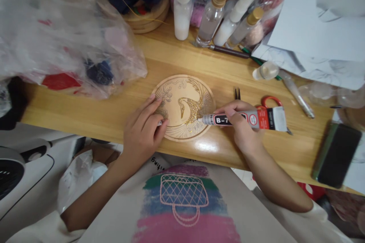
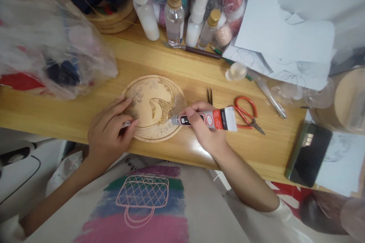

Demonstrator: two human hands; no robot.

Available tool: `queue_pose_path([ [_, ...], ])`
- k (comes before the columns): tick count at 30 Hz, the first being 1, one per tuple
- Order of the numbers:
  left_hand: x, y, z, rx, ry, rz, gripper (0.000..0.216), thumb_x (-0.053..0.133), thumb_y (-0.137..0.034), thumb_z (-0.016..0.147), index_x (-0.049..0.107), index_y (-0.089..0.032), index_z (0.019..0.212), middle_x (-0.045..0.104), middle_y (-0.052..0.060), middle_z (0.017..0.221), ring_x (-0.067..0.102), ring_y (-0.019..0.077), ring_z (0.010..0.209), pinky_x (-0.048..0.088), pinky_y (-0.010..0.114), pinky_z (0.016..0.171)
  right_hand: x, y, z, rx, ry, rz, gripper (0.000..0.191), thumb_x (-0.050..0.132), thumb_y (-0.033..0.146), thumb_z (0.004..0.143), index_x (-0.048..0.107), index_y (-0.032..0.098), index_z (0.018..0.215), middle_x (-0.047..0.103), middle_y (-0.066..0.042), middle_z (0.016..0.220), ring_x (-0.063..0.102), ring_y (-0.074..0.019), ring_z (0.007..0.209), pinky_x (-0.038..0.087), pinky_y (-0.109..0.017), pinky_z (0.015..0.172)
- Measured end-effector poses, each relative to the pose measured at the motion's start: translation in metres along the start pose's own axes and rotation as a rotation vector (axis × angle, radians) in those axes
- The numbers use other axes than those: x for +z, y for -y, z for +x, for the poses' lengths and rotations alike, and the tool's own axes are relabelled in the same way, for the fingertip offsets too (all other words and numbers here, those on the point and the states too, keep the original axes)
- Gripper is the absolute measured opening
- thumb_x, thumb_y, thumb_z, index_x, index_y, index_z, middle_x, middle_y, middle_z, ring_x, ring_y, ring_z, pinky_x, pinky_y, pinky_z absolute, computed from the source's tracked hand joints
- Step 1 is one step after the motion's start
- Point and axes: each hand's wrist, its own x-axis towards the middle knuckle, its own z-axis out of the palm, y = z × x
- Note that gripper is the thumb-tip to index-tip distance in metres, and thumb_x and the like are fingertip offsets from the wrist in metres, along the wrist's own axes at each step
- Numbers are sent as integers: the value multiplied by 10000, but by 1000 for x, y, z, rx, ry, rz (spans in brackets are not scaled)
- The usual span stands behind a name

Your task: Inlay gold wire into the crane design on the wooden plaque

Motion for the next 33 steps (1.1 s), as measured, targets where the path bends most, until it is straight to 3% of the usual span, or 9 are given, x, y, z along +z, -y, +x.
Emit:
queue_pose_path([
  [33, -2, 0, 1, 5, 16, 8, 61, 625, -156, 891, 582, -186, 858, 698, 170, 1226, 621, 305, 1244, 572, 447, 979, -1, -4, -1, -52, -13, -8, 203, 648, 371, 870, 711, 265, 709, 730, 17, 681, 620, -135, 549, 489, -279, 533],
])
